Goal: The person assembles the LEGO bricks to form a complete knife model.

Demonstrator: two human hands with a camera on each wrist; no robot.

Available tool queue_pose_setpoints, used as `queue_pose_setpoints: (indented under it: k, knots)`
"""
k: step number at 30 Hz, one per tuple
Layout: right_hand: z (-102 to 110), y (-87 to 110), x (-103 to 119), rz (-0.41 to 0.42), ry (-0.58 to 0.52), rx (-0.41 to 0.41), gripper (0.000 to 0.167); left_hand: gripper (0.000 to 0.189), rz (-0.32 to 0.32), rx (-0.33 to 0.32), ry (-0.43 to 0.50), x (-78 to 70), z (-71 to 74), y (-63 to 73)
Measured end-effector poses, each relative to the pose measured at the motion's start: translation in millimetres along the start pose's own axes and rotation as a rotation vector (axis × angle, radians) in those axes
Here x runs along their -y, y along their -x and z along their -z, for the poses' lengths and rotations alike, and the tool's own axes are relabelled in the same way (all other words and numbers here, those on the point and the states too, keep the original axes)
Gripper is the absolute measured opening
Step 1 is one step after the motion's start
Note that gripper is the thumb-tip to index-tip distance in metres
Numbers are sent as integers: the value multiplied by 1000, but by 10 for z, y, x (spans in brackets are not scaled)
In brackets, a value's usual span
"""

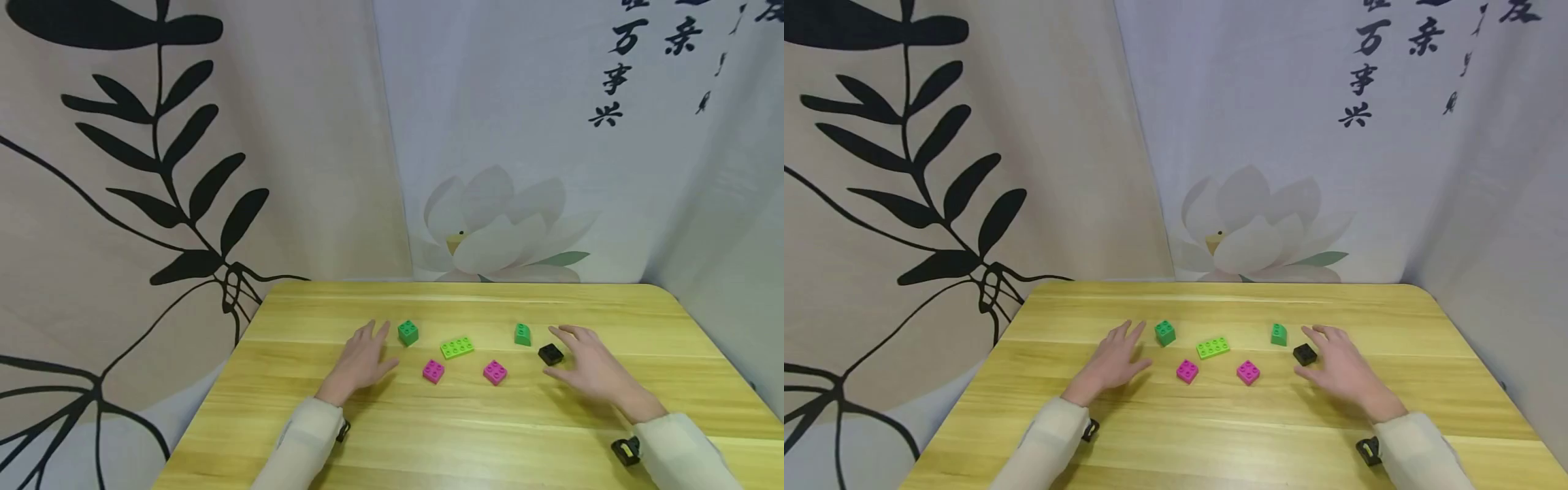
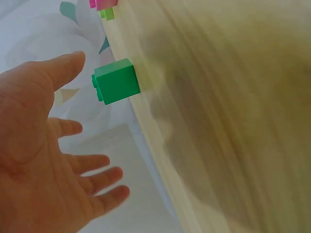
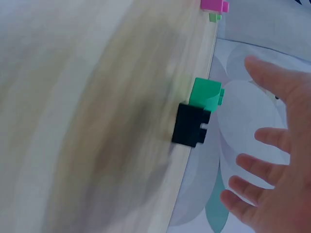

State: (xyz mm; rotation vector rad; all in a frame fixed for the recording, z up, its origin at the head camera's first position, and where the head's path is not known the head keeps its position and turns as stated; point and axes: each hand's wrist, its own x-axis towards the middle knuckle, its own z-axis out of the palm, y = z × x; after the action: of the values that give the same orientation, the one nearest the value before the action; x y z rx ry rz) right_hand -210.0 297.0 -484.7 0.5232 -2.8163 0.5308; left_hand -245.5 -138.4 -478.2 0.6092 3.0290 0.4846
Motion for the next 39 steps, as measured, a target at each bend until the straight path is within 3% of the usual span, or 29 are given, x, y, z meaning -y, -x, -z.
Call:
queue_pose_setpoints:
  k: [8,15,19,29,39]
  knots:
    - [-42,-164,183,44,-23,26,66,72,-74,22,2,-77,-13,-167]
    - [-152,-309,353,65,-77,105,60,70,-88,21,23,-109,-62,-303]
    - [-227,-415,483,84,-107,138,54,68,-78,29,50,-84,-116,-388]
    - [-381,-668,746,130,-130,223,47,66,11,87,231,-35,-128,-507]
    - [-478,-815,841,89,-150,339,50,62,21,101,294,-35,-206,-558]
